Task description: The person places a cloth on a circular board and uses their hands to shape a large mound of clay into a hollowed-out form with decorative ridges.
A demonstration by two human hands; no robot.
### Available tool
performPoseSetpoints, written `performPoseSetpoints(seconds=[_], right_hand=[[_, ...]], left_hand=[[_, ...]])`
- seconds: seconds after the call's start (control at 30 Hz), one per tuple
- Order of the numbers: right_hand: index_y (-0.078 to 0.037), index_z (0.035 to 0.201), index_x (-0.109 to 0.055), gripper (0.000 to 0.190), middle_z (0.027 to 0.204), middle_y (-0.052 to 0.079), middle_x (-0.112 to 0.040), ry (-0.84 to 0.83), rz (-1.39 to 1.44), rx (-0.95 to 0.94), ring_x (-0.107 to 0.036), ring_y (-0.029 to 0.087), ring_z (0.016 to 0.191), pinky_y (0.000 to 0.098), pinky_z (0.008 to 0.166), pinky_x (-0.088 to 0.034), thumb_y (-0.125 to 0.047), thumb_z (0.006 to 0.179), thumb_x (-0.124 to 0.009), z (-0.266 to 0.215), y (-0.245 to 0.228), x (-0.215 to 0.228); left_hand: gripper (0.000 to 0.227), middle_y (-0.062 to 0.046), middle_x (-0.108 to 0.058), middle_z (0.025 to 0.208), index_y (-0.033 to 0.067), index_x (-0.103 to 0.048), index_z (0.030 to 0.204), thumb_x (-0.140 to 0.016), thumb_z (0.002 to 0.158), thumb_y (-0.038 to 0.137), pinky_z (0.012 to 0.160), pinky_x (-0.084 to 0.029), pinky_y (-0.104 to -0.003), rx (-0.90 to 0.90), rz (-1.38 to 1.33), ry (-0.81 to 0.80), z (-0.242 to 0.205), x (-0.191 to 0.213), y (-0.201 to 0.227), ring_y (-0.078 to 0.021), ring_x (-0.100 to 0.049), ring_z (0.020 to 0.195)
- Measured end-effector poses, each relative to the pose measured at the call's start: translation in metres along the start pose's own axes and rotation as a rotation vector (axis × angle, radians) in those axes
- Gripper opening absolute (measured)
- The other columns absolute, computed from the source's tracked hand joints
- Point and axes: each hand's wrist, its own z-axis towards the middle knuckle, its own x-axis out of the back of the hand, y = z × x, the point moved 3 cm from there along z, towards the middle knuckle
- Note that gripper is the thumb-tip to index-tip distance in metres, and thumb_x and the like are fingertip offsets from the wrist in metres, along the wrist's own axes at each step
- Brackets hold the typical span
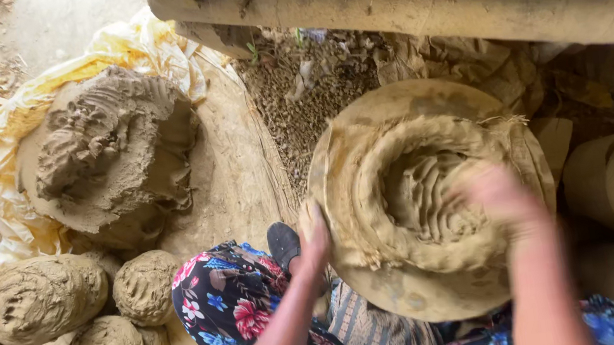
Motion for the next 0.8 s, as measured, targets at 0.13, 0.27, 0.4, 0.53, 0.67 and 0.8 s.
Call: performPoseSetpoints(seconds=[0.13, 0.27, 0.4, 0.53, 0.67, 0.8], right_hand=[[-0.002, 0.11, -0.069, 0.024, 0.106, 0.014, -0.077, -0.179, -0.241, -0.035, -0.074, 0.018, 0.092, 0.0335, 0.085, -0.061, -0.017, 0.103, -0.051, 0.002, -0.021, 0.0], [-0.011, 0.11, -0.07, 0.022, 0.106, 0.004, -0.071, -0.093, -0.106, -0.171, -0.072, 0.017, 0.088, 0.0319, 0.085, -0.062, -0.014, 0.101, -0.049, -0.022, -0.04, 0.013], [-0.002, 0.103, -0.069, 0.019, 0.095, 0.014, -0.075, -0.095, -0.011, -0.138, -0.07, 0.02, 0.082, 0.0348, 0.08, -0.061, -0.013, 0.103, -0.053, -0.021, -0.05, -0.015], [-0.012, 0.111, -0.068, 0.024, 0.105, 0.001, -0.072, -0.118, -0.145, -0.172, -0.071, 0.014, 0.086, 0.0317, 0.082, -0.062, -0.018, 0.105, -0.046, -0.023, -0.032, 0.02], [-0.008, 0.119, -0.065, 0.023, 0.112, 0.005, -0.071, -0.082, -0.187, -0.113, -0.068, 0.016, 0.096, 0.0315, 0.087, -0.056, -0.018, 0.104, -0.051, -0.002, -0.009, -0.019], [-0.006, 0.119, -0.066, 0.024, 0.113, 0.01, -0.073, -0.182, -0.197, -0.07, -0.068, 0.019, 0.099, 0.0311, 0.089, -0.057, -0.019, 0.104, -0.052, 0.011, -0.021, -0.001]], left_hand=[[0.065, -0.019, -0.051, 0.15, 0.001, -0.045, 0.147, -0.034, 0.104, 0.049, 0.117, -0.034, -0.038, 0.061, -0.077, 0.028, -0.033, 0.005, -0.03, -0.0297, -0.047, 0.139], [0.073, -0.016, -0.033, 0.163, 0.005, -0.03, 0.156, -0.032, 0.103, 0.055, 0.121, -0.023, -0.036, 0.166, -0.074, 0.06, 0.0, 0.036, -0.033, -0.0263, -0.031, 0.149], [0.081, -0.014, -0.021, 0.171, 0.0048, -0.022, 0.161, -0.031, 0.104, 0.061, 0.127, -0.013, -0.033, 0.048, -0.172, 0.01, 0.07, 0.028, -0.022, -0.0236, -0.018, 0.158], [0.077, -0.015, -0.018, 0.172, 0.005, -0.024, 0.162, -0.031, 0.105, 0.057, 0.127, -0.01, -0.034, -0.191, -0.115, -0.156, 0.102, 0.017, 0.009, -0.0255, -0.013, 0.159], [0.068, -0.017, -0.051, 0.153, 0.0059, -0.046, 0.151, -0.036, 0.104, 0.054, 0.117, -0.037, -0.038, 0.21, 0.0, -0.179, 0.062, -0.005, 0.005, -0.0311, -0.05, 0.14], [0.076, -0.015, -0.049, 0.154, -0.0008, -0.043, 0.15, -0.034, 0.102, 0.057, 0.117, -0.035, -0.037, 0.028, -0.225, -0.129, 0.012, -0.002, -0.018, -0.0277, -0.046, 0.142]])
